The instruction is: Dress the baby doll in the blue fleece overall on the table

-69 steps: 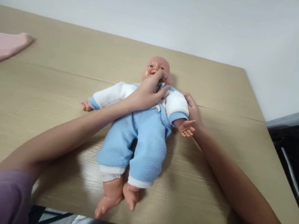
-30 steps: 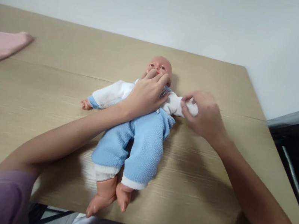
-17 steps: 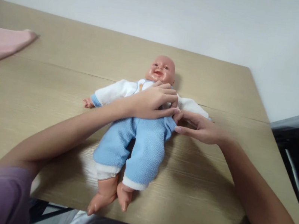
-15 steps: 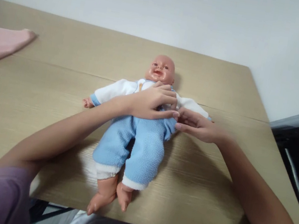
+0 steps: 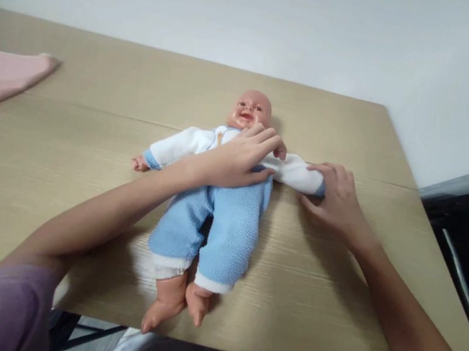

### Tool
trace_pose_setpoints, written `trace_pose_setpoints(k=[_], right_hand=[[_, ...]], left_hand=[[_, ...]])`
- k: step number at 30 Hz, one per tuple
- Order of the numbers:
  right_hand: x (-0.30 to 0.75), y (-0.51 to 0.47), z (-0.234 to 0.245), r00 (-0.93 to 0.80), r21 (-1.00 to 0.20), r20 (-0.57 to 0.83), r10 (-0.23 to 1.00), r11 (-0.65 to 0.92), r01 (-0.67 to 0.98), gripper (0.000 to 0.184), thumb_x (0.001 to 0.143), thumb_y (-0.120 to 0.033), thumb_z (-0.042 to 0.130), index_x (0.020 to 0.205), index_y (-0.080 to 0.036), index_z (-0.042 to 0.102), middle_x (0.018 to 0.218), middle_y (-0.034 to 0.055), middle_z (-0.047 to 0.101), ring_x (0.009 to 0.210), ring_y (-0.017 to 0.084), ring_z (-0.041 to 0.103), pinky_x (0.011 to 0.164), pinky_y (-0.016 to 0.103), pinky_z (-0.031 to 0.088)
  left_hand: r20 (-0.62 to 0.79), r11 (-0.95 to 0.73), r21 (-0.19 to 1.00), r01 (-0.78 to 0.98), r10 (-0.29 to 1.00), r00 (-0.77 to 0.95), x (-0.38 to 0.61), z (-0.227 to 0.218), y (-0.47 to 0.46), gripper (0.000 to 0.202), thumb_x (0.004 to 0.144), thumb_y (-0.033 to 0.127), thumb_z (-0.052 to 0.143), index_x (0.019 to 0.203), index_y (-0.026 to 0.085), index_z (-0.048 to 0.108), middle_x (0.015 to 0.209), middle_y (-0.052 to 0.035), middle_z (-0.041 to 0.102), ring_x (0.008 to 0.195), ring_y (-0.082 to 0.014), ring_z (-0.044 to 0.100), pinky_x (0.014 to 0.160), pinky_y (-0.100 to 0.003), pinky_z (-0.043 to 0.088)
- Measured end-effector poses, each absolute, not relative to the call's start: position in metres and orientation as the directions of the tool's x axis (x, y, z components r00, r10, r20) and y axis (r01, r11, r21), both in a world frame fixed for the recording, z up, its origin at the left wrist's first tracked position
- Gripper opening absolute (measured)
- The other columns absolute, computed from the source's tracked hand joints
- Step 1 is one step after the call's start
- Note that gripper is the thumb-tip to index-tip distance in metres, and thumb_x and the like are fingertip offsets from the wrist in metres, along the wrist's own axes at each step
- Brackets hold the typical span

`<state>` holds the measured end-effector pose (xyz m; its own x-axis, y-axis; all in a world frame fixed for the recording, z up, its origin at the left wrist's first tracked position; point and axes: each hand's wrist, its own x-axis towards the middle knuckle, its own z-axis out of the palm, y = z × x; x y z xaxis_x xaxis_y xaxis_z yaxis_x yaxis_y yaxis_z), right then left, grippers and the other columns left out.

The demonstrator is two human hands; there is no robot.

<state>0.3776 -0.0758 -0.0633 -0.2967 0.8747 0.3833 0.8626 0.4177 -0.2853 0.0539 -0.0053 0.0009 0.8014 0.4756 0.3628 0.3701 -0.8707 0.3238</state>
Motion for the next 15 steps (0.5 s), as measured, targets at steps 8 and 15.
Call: trace_pose_setpoints(k=[8, 15], right_hand=[[0.384, -0.099, -0.043, 0.023, -0.714, 0.440, 0.898, 0.335, 0.615, 0.056, 0.076, -0.055, 0.105, 0.121, -0.033, 0.079, 0.114, 0.0085, 0.080, 0.095, 0.032, 0.076, 0.086, 0.051, 0.066], [0.328, -0.119, -0.034, 0.113, -0.962, 0.272, 0.956, 0.270, 0.032, 0.056, 0.082, -0.042, 0.103, 0.132, -0.044, 0.077, 0.116, -0.0012, 0.079, 0.101, 0.019, 0.078, 0.091, 0.033, 0.069]], left_hand=[[0.300, -0.853, 0.217, 0.474, 0.520, 0.800, 0.085, 0.002, -0.018, 0.058, 0.101, 0.035, 0.080, 0.150, 0.016, 0.055, 0.154, -0.0211, 0.064, 0.141, -0.0407, 0.058, 0.114, -0.052, 0.049], [0.343, -0.784, 0.226, 0.578, 0.620, 0.706, 0.091, -0.001, -0.017, 0.033, 0.103, 0.020, 0.064, 0.136, 0.017, 0.067, 0.134, -0.0174, 0.076, 0.118, -0.0358, 0.069, 0.105, -0.049, 0.053]])
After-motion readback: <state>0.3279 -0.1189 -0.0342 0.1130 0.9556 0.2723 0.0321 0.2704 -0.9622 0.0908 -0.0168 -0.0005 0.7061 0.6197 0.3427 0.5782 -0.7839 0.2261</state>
